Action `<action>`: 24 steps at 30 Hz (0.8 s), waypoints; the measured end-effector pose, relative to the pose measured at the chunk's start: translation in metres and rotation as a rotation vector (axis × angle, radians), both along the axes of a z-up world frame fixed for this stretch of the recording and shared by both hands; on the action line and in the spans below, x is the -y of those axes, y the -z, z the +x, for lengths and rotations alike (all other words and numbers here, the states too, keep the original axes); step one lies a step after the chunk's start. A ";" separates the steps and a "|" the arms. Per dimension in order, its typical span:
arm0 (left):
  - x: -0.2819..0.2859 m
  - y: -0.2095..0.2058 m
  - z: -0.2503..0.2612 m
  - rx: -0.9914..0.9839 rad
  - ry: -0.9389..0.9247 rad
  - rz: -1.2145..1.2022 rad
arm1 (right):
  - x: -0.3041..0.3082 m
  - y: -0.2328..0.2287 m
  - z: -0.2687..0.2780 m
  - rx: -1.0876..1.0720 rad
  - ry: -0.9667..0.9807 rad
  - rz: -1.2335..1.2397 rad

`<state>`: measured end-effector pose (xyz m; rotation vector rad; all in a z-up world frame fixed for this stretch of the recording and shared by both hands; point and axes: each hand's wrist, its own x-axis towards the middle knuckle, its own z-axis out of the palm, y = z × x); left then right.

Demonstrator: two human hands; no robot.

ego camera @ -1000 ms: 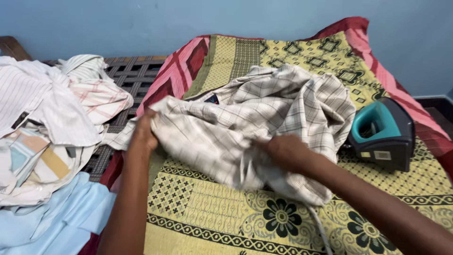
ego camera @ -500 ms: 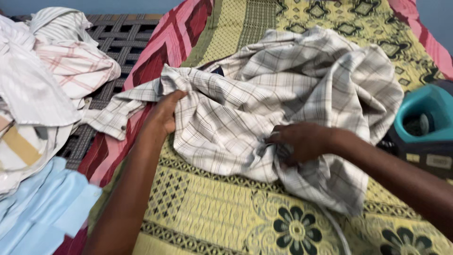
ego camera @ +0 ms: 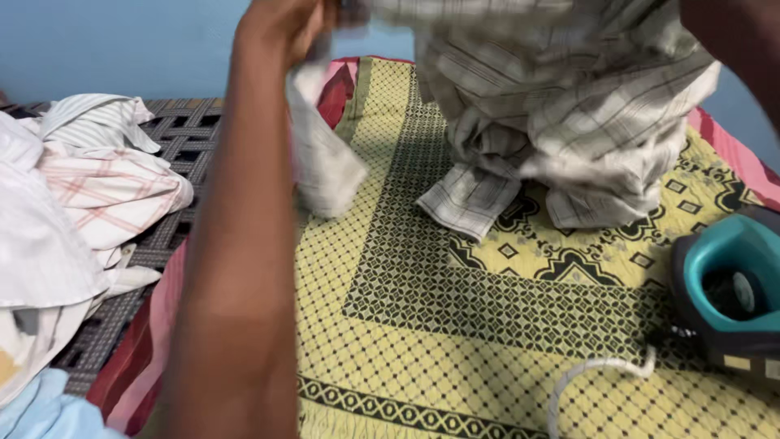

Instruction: The person irons a plaid shirt on a bed using a handheld iron. They smooth the fabric, move the iron across the shirt, and button the collar at the end.

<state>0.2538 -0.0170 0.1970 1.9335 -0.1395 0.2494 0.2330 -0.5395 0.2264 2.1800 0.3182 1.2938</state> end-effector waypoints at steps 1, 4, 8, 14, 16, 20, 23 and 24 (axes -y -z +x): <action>-0.003 -0.008 -0.016 -0.032 0.004 0.103 | -0.008 0.001 -0.011 -0.101 0.012 -0.004; -0.012 -0.009 -0.059 -0.150 0.051 0.264 | -0.072 0.011 -0.073 -0.533 0.265 0.072; -0.064 0.025 -0.076 -0.171 -0.066 0.032 | -0.169 0.141 -0.204 -0.995 -0.049 -0.066; -0.167 0.041 -0.094 0.137 -0.595 0.160 | -0.188 0.156 -0.331 -1.338 -0.380 0.187; -0.172 0.058 -0.107 0.342 -0.667 0.645 | -0.189 0.141 -0.348 -1.383 -0.587 0.383; -0.128 0.080 -0.146 0.495 -0.433 0.839 | -0.204 0.142 -0.380 -1.624 -1.036 0.512; -0.051 0.095 -0.181 0.209 -0.105 0.833 | -0.202 0.164 -0.357 -1.679 -1.001 0.744; -0.030 0.100 -0.199 0.159 0.040 0.781 | -0.196 0.175 -0.345 -1.656 -0.933 0.857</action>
